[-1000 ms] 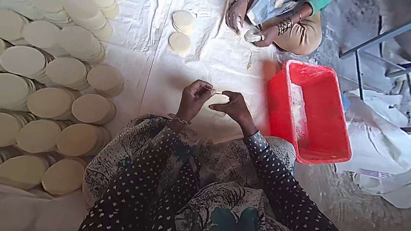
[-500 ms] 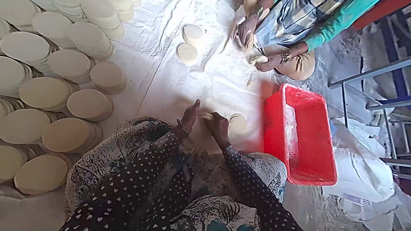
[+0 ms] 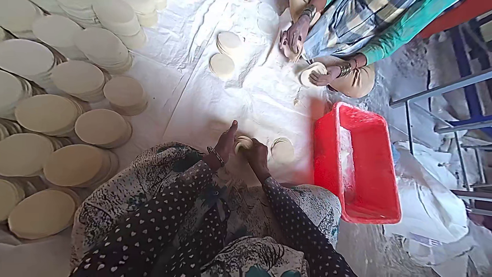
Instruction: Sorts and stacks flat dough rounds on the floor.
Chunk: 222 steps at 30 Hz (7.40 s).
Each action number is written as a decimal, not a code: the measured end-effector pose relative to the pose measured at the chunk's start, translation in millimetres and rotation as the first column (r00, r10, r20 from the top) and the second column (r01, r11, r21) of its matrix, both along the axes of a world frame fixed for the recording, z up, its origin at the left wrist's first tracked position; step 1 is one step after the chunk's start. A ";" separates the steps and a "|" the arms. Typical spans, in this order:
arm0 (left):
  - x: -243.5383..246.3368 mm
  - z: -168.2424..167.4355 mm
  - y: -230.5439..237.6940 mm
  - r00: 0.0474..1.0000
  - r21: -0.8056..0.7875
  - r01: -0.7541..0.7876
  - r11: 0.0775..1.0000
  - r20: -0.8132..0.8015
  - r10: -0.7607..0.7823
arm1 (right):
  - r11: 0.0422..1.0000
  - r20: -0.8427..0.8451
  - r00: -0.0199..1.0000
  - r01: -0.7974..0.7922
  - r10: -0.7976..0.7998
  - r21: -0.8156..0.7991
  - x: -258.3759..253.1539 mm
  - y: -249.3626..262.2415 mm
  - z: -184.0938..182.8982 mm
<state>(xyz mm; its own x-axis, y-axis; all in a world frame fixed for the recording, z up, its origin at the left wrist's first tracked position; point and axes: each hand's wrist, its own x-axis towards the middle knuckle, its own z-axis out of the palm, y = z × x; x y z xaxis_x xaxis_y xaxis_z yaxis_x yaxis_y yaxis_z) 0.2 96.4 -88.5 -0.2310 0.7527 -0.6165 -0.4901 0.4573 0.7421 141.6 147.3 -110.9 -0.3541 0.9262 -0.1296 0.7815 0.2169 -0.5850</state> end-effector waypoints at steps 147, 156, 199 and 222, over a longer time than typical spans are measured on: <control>-16.8 16.6 0.5 0.824 0.134 -0.233 0.963 0.553 0.123 | 0.724 -0.643 0.649 -0.201 -0.407 -0.660 -11.7 25.7 88.8; -7.0 27.1 2.6 0.952 0.149 -0.142 0.979 0.291 0.094 | 0.847 -0.437 0.865 -0.025 -0.248 -0.531 -18.4 23.9 64.7; -32.6 36.2 21.0 0.965 -0.122 -0.259 0.958 -0.064 0.253 | 0.695 -0.429 0.836 -0.083 -0.341 -0.714 -72.4 105.6 58.4; -18.9 18.9 23.1 0.993 -0.152 -0.119 0.981 -0.022 0.117 | 0.976 -0.175 0.978 0.078 -0.114 -0.203 -211.4 241.8 7.8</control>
<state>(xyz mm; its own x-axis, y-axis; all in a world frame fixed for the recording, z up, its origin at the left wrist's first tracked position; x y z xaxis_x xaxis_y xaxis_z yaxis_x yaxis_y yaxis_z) -18.7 119.5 -69.6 -0.3212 0.6169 -0.7186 -0.5379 0.5056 0.6745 -69.7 389.1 -103.1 -0.2992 0.9206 -0.2510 0.6677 0.0141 -0.7443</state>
